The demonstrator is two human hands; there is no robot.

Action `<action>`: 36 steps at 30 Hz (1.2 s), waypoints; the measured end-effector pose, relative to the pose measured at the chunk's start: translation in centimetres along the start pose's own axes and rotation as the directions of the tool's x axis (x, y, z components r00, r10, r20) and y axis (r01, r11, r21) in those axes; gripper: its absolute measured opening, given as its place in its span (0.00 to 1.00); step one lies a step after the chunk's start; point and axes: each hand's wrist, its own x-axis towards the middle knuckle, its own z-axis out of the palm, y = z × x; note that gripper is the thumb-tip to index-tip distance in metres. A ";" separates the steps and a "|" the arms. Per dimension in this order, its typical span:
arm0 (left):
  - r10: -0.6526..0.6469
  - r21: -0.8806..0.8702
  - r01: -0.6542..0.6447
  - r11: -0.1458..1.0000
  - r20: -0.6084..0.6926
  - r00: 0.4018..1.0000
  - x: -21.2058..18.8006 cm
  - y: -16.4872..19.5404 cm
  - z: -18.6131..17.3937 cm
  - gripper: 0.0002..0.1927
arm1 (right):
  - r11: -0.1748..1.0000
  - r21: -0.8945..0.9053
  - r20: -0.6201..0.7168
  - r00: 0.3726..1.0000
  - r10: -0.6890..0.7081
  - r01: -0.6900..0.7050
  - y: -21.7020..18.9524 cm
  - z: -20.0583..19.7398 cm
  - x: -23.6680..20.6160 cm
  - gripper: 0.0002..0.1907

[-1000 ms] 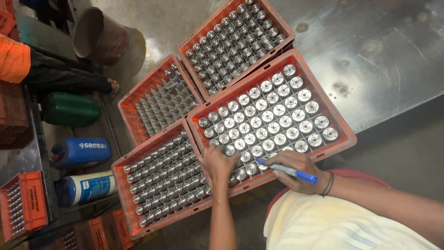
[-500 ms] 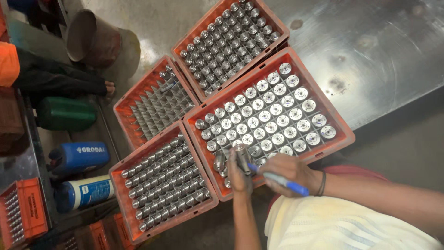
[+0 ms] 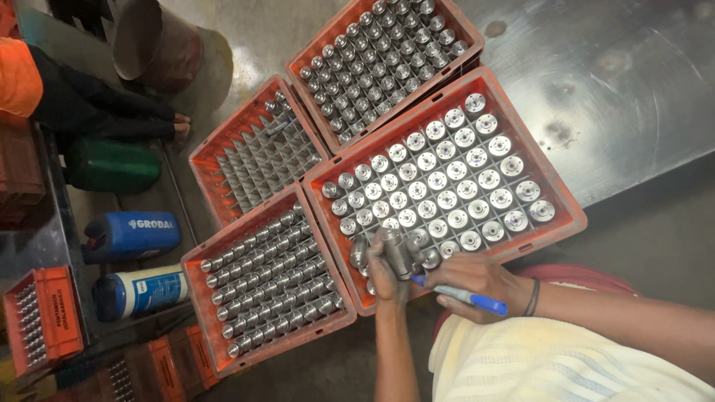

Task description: The person picks small cylindrical metal parts from orange crates and marks each with a blue marker, then places them back into the crate. The action is repeated across multiple crates in a warehouse setting.

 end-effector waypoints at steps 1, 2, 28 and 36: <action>0.053 0.156 -0.048 0.987 -0.028 0.998 -0.2 1.2 0.2 0.17 | 1.000 0.011 -0.020 1.000 0.003 -0.003 0.1 0.0 0.1 0.12; 0.107 0.309 -0.088 0.947 -0.045 0.993 -0.2 2.3 0.6 0.17 | 1.000 0.019 -0.042 0.999 0.008 -0.007 0.1 -0.1 0.2 0.12; 0.339 0.988 -0.006 -0.152 0.058 0.939 3.2 4.3 1.1 0.24 | 0.975 0.071 -0.116 0.970 0.215 -0.208 0.9 -1.9 -0.8 0.11; 0.445 0.533 -0.451 0.716 0.150 0.883 2.4 4.9 -2.2 0.24 | 0.996 -0.073 -0.105 0.994 0.044 -0.052 0.0 -2.4 -0.5 0.13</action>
